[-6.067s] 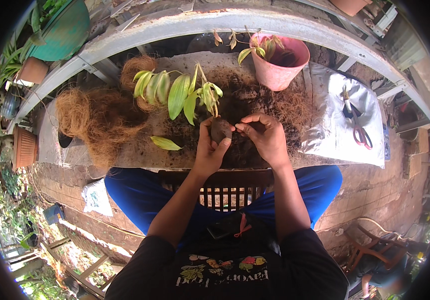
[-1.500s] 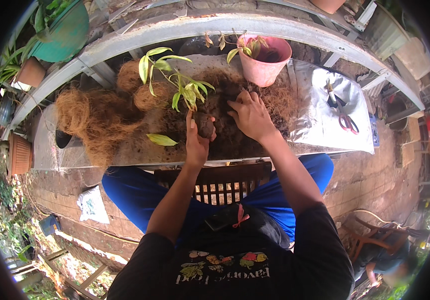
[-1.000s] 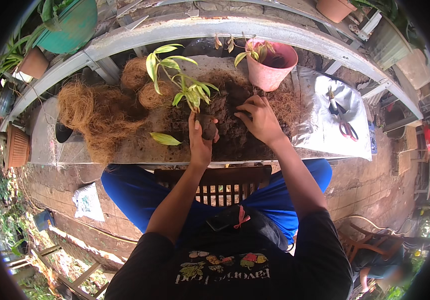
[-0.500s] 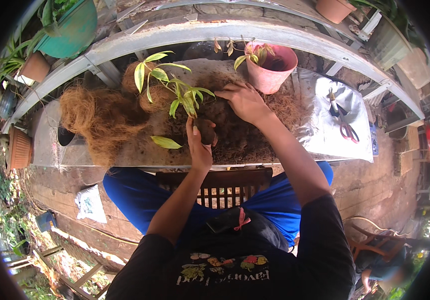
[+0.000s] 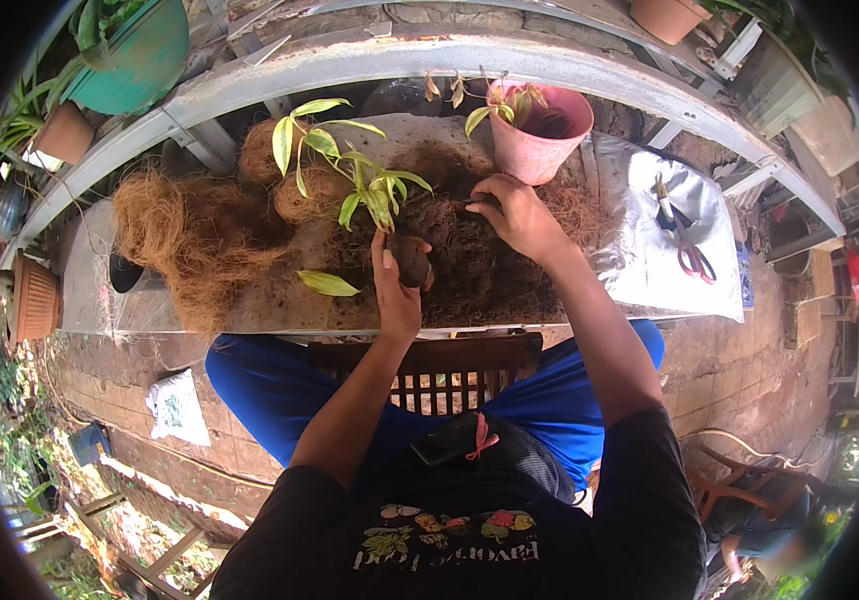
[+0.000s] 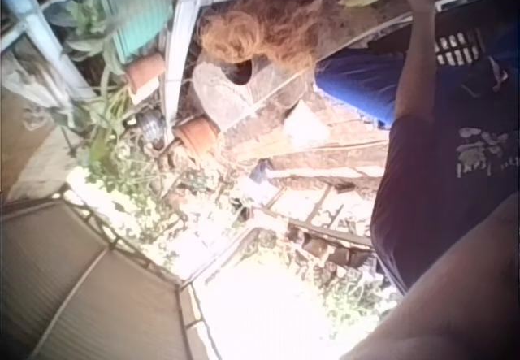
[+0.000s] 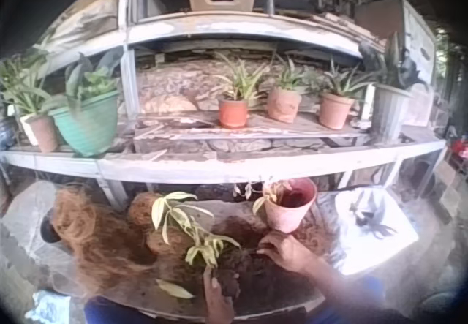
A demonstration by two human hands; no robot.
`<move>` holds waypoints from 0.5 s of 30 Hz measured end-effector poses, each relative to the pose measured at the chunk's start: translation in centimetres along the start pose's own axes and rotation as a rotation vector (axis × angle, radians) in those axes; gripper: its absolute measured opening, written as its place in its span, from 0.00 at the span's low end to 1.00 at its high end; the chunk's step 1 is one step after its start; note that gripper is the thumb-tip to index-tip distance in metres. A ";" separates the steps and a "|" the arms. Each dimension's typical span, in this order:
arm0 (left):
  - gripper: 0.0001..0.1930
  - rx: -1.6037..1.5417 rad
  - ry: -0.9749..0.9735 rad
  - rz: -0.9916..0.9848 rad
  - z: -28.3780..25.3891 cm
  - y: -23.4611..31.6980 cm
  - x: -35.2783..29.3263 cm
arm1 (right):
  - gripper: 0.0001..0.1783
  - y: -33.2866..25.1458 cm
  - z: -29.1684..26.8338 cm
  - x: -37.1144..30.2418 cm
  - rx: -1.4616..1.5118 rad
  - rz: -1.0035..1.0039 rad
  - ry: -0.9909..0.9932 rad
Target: The person sits cross-legged and packs coconut coir around the roots of a small potted plant, shaping it into a ball by hand. They repeatedly add and compress the coir, rotating the plant to ensure even coverage.
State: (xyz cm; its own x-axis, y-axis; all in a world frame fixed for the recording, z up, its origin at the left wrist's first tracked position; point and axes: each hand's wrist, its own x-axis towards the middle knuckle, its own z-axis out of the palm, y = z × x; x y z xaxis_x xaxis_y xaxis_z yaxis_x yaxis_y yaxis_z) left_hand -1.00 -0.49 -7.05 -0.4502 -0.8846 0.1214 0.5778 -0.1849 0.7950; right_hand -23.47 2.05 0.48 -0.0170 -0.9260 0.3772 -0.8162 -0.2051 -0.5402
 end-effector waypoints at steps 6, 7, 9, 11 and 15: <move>0.33 -0.119 -0.102 -0.040 0.3 0.5 0.3 | 0.15 -1.0 -0.2 -1.1 0.016 0.067 -0.016; 0.33 -0.081 -0.101 -0.075 0.5 0.9 0.2 | 0.16 -1.0 -0.2 -1.3 0.011 0.089 -0.024; 0.31 -0.049 -0.102 -0.105 0.6 0.9 0.1 | 0.16 -0.7 0.1 -1.7 0.009 0.068 0.007; 0.28 -0.060 -0.104 -0.089 0.5 0.6 0.2 | 0.17 -0.9 0.3 -1.8 0.000 0.058 0.028; 0.25 -0.001 -0.223 -0.104 -1.3 -0.6 0.3 | 0.15 -1.4 0.4 -2.1 0.030 0.075 0.038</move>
State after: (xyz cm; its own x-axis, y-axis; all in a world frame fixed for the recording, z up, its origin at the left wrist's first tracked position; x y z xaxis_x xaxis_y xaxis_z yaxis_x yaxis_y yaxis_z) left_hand -0.58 -1.19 -8.28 -0.6467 -0.7442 0.1674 0.5211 -0.2708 0.8094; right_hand -22.00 4.14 0.13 -0.0994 -0.9266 0.3628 -0.7939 -0.1459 -0.5903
